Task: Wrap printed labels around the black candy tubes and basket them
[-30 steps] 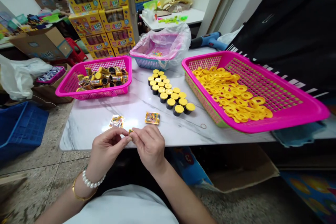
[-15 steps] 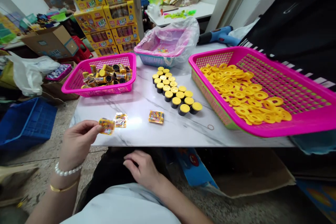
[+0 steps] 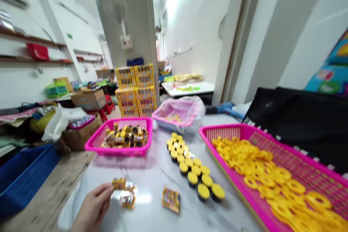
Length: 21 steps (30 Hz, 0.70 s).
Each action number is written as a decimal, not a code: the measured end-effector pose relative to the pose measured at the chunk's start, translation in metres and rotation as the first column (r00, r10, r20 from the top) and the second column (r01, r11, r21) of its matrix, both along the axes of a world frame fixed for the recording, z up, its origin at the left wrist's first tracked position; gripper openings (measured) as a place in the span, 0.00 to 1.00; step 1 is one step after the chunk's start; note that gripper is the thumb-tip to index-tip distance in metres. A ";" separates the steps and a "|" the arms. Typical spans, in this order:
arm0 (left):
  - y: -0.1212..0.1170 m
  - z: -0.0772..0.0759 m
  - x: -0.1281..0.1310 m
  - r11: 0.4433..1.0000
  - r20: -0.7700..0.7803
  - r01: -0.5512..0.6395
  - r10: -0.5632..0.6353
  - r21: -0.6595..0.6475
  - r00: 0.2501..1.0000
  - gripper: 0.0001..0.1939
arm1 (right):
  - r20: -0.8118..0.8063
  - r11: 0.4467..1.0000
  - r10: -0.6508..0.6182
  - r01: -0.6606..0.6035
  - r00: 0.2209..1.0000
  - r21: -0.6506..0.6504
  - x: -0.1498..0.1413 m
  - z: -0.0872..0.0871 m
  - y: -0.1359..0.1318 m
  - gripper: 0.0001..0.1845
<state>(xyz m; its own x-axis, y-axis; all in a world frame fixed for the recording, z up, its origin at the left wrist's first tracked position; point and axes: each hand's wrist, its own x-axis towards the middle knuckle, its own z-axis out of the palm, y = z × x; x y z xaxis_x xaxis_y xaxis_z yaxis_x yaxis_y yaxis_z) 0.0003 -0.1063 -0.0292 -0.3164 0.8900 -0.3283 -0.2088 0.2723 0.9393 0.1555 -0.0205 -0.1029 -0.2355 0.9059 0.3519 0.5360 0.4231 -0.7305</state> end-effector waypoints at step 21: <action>-0.012 0.040 0.035 0.972 -0.041 0.131 -0.125 0.195 0.991 0.22 | -0.192 0.969 0.219 -0.190 0.957 0.160 0.071 0.043 -0.170 0.08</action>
